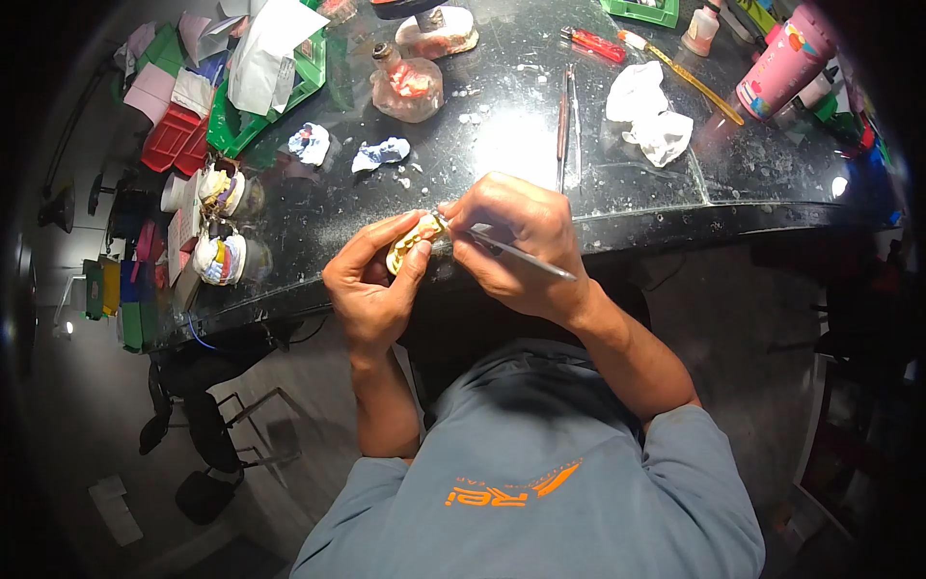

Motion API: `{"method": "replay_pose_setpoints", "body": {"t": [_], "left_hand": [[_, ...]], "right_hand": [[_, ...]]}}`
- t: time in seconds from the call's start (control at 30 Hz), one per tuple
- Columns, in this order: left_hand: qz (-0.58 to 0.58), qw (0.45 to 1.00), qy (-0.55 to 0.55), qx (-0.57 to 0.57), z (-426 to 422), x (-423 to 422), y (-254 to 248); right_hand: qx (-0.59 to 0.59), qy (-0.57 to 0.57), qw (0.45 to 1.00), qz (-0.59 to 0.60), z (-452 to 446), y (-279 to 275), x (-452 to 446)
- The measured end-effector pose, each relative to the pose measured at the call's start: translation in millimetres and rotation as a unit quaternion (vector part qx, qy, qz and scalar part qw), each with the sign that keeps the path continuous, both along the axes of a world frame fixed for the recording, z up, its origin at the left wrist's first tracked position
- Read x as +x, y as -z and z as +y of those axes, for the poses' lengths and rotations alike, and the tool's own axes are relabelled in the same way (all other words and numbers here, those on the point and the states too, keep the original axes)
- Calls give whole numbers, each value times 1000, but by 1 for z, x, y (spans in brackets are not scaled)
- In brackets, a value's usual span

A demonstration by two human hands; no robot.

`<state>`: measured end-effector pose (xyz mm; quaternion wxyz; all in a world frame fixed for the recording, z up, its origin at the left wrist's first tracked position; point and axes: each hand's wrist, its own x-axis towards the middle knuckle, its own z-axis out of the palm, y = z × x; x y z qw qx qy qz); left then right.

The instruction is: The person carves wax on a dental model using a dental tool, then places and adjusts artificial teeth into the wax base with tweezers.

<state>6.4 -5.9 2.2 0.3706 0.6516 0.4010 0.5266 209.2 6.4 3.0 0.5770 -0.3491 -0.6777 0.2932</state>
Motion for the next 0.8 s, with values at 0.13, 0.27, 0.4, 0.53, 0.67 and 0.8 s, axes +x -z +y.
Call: {"method": "replay_pose_setpoints", "body": {"t": [0.13,0.27,0.4,0.53,0.67,0.8], "left_hand": [[-2,999,-18,28,-1,5,1],[31,997,-42,59,-1,5,6],[40,996,-48,57,-1,5,7],[32,998,-47,39,-2,6,5],[31,998,-43,31,-2,5,0],[15,998,-38,39,-1,4,4]], "right_hand": [[18,-2,1000,-13,-1,2,-1],[54,-13,998,-36,2,3,2],[67,-19,996,-55,2,4,2],[61,-19,998,-25,1,4,0],[32,-34,998,31,2,5,1],[-10,-74,994,77,0,4,6]]}}
